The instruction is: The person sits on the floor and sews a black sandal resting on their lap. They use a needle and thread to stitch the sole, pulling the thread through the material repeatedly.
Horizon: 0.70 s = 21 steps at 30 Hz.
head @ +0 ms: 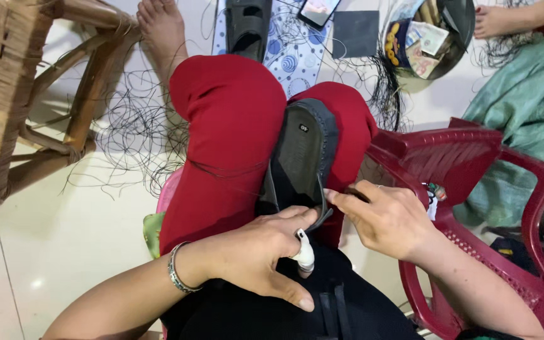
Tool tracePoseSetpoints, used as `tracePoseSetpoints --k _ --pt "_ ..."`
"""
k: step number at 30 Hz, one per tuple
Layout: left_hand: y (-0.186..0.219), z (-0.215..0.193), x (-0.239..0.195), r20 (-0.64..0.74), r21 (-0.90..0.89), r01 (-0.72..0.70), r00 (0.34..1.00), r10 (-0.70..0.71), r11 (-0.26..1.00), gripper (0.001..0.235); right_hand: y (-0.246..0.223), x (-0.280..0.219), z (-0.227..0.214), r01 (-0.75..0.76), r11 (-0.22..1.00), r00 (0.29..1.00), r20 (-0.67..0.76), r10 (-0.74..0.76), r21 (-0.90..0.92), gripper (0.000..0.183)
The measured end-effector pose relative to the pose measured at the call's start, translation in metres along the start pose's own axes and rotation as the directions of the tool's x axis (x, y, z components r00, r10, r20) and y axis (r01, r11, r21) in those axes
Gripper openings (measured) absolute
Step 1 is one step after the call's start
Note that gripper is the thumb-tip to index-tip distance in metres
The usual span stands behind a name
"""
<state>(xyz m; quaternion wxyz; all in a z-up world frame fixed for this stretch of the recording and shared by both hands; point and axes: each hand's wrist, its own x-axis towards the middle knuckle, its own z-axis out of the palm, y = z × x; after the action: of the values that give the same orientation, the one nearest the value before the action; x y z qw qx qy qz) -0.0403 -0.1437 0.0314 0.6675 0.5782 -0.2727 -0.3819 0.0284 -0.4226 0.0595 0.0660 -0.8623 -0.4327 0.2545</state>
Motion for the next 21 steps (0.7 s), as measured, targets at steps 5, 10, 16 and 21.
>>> tracePoseSetpoints --k 5,10,16,21 --pt "-0.006 0.003 0.001 -0.028 0.055 -0.032 0.999 0.034 0.998 0.056 -0.006 0.021 0.000 0.054 0.997 0.998 -0.029 -0.052 0.062 0.012" --pt "0.008 -0.022 0.000 0.029 0.057 -0.043 0.999 0.042 0.997 0.071 -0.004 0.018 0.010 0.089 0.990 0.992 -0.096 -0.078 0.111 0.009" --pt "0.007 -0.053 -0.017 -0.461 0.664 0.412 0.883 -0.093 0.624 0.020 -0.018 0.013 -0.001 0.042 0.990 0.981 -0.192 -0.016 0.134 0.016" --pt "0.012 -0.055 0.003 -0.323 -0.351 -0.226 0.940 0.109 0.909 0.020 -0.029 0.016 -0.007 -0.100 0.988 0.993 -0.053 0.107 0.120 0.014"
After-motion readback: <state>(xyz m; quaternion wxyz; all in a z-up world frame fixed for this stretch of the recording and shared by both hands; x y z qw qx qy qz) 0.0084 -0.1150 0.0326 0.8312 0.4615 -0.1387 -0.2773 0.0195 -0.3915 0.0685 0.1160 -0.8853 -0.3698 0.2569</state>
